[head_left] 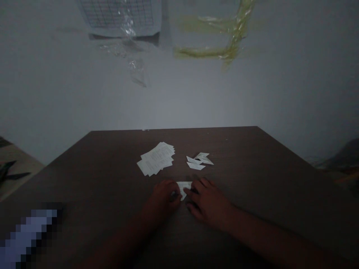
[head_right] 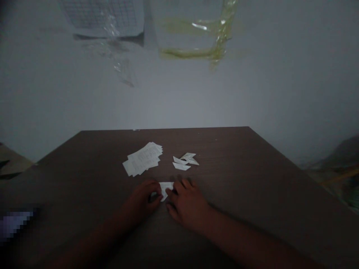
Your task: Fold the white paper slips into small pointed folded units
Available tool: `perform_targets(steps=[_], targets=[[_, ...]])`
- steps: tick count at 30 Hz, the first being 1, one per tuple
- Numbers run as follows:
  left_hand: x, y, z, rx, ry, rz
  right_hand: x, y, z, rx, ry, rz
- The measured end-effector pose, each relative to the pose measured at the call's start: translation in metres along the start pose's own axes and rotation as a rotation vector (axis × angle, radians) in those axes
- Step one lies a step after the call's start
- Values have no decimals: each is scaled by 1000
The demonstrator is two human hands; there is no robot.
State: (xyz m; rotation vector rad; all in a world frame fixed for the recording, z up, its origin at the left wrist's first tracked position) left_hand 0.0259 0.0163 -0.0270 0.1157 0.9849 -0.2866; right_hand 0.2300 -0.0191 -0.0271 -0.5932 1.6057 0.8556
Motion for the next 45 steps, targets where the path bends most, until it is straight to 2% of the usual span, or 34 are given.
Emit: perform_targets(steps=[9,13,19,26,31,35,45], targets=[[-9,-4,4,13,2,-34,0,0,-3,-2,-67,13],[-7,-4,6,5,-13,-50,0,1,-5,4,-84,-7],[-3,0,6,-12,-12,-13,5,0,-5,12,-85,32],[1,2,-3,-19,-43,-9,1,0,-6,-39,-28,56],[1,3,-2,-7,-57,-24,-2,-4,-6,-75,-6,85],[-2,4,0,-9,-62,-36,-2,-6,-5,-118,67,52],[-8,4,-5,-23,-134,-106,-1,-7,-3,-46,97,-35]])
Point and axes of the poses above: each hand's wrist, its own y-axis towards the middle knuckle, its own x-axis out of the palm, z = x × y, the point moved 3 cm from there along y, towards the middle knuckle, and after that the axes turned 15 degrees about -x, right-handed, at the moved point
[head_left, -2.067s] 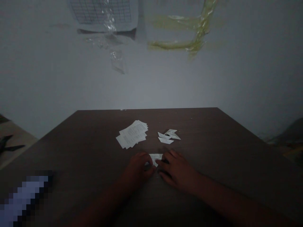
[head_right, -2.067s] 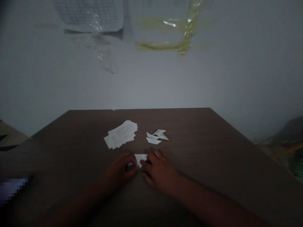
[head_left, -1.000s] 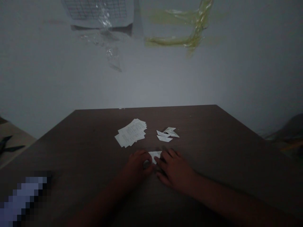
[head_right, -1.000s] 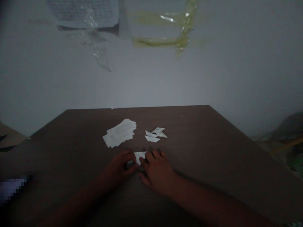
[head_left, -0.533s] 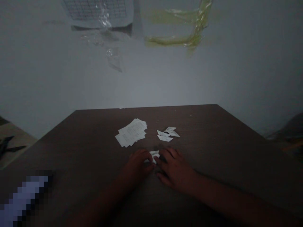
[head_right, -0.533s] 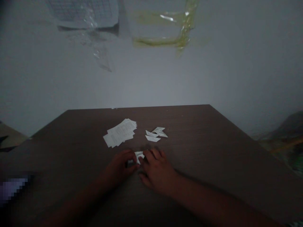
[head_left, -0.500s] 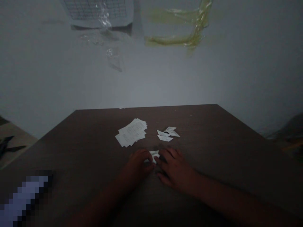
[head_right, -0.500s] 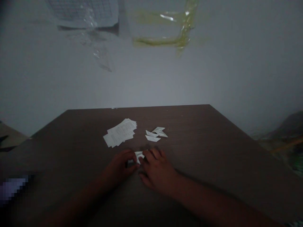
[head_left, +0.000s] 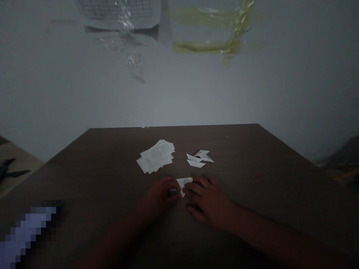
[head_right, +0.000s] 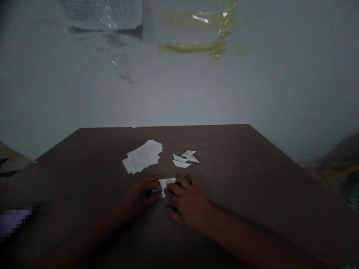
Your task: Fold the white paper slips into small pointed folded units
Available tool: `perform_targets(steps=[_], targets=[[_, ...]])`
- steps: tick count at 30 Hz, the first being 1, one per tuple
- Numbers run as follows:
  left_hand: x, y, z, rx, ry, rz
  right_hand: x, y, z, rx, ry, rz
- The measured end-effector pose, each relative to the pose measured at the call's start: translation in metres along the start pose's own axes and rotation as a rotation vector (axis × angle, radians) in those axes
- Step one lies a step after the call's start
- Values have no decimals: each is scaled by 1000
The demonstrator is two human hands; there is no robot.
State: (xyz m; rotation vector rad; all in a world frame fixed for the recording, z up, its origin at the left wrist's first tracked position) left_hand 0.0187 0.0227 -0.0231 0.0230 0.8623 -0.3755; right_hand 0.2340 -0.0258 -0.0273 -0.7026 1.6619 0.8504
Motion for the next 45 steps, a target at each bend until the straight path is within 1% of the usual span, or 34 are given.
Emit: perform_targets(steps=[3,10,20,24,30,35,45], targets=[[-2,0,2,26,-25,-36,0,0,1,-4,13,-4],[-4,0,0,55,-24,-68,-5,1,0,4,47,-30],[-3,2,-2,57,-22,-74,-8,2,-3,36,31,-74],[0,1,0,59,-25,-46,-9,2,-3,29,32,-61],[5,0,5,23,15,28,-6,2,-3,26,33,-61],[8,2,4,-11,74,45,-4,2,-3,31,33,-56],[8,-2,9,-25,128,71,-4,3,-2,33,24,-76]])
Point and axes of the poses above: each hand's wrist, its own y-axis towards the middle knuckle, its own x-axis out of the palm, z = x × y, the point moved 3 cm from there along y, towards the middle knuckle, and after that the axes turned 15 degrees about -x, right-handed, at the moved point
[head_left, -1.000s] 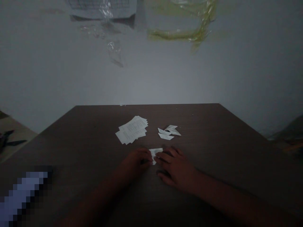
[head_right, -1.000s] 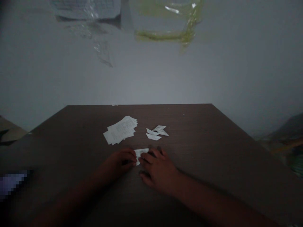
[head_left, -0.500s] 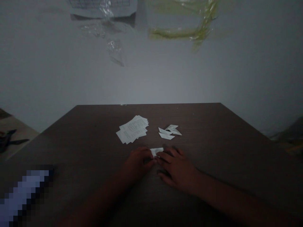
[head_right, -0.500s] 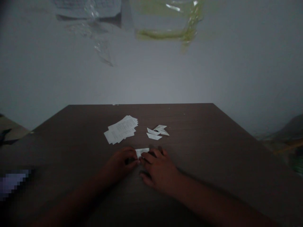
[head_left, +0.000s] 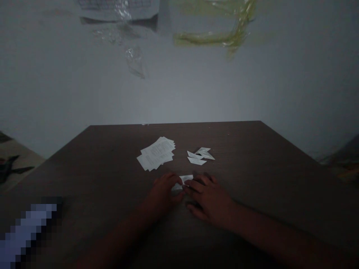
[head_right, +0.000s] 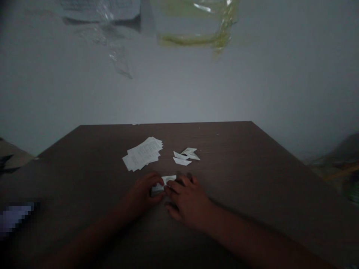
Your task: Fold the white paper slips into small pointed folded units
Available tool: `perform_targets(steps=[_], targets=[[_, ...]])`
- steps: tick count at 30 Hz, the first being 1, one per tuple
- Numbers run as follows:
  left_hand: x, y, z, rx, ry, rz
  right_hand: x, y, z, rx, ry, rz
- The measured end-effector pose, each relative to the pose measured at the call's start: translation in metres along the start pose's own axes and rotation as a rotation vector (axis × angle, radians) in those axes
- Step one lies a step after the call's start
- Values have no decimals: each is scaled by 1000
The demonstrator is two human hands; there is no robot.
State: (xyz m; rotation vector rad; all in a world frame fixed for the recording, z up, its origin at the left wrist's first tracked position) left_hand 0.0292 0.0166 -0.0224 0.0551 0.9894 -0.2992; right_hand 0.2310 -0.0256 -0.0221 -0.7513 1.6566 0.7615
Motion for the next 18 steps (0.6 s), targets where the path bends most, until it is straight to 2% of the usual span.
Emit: perform_targets(steps=[5,12,18], targets=[[1,1,-2,-16,12,-33,0,-1,0,-7,4,27],[1,1,-5,11,-19,-28,-7,1,-1,5,28,-37],[0,2,-4,23,-37,-40,-6,-1,-1,-35,21,25]])
Point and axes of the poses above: each hand's wrist, its own y-axis towards the middle knuckle, its own x-axis out of the palm, z = x × y, the point moved 3 cm from there along y, towards the middle knuckle, and after that the axes turned 15 degrees about -x, right-handed, at the moved point
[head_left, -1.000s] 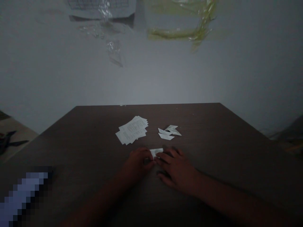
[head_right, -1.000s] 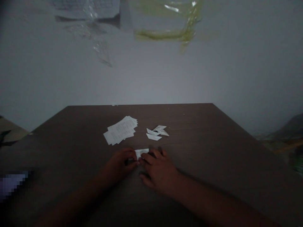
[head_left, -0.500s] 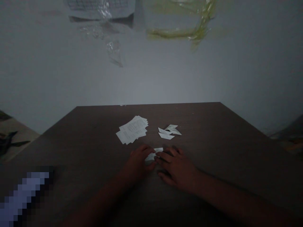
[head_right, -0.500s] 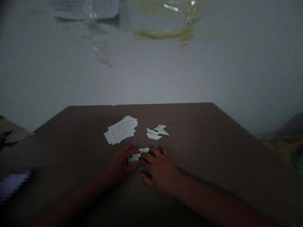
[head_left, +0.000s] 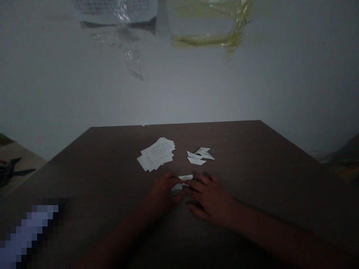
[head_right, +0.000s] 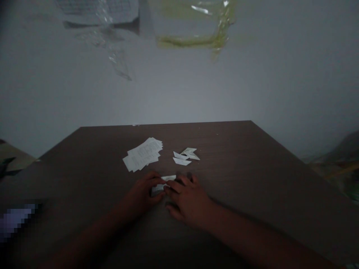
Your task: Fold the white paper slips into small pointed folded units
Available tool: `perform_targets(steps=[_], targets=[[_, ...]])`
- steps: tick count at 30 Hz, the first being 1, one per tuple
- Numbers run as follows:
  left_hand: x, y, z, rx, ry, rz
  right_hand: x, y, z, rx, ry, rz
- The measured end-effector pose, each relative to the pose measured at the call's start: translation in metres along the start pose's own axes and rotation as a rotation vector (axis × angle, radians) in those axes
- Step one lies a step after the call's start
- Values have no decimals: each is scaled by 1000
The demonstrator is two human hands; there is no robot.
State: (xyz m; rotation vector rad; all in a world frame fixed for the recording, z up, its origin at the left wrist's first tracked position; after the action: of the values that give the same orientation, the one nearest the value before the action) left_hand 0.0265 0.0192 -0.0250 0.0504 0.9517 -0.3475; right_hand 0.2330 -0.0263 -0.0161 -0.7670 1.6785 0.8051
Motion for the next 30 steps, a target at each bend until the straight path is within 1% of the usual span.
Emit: perform_targets(steps=[3,5,9,12,18,21,24,27,30], targets=[[-1,-1,-1,-23,-5,-2,-3,-3,3,-10,-39,30],[0,-1,-1,-24,4,4,-7,-5,6,7,-71,36],[1,0,-2,-13,17,17,-10,-6,15,96,-132,25],[2,2,-4,-16,15,24,-11,-6,21,163,-171,40],[2,0,-3,-7,29,30,-10,-6,28,208,-227,94],[5,-1,-3,-7,54,53,-7,-5,25,157,-201,145],[5,-3,1,20,71,45,-2,-1,18,23,-109,184],[-2,-9,6,80,47,-10,5,2,13,-99,4,151],[-12,-13,6,134,44,-77,6,1,15,-117,64,126]])
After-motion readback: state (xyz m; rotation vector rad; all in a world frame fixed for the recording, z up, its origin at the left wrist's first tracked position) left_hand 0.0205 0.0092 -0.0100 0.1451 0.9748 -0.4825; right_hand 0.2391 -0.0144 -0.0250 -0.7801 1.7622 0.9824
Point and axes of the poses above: each hand's wrist, its own y-axis towards the middle knuckle, its own x-axis out of the palm, z = x × y, the point moved 3 cm from there along y, towards the middle knuckle, and after that the axes turned 15 degrees about -x, right-handed, at the moved point
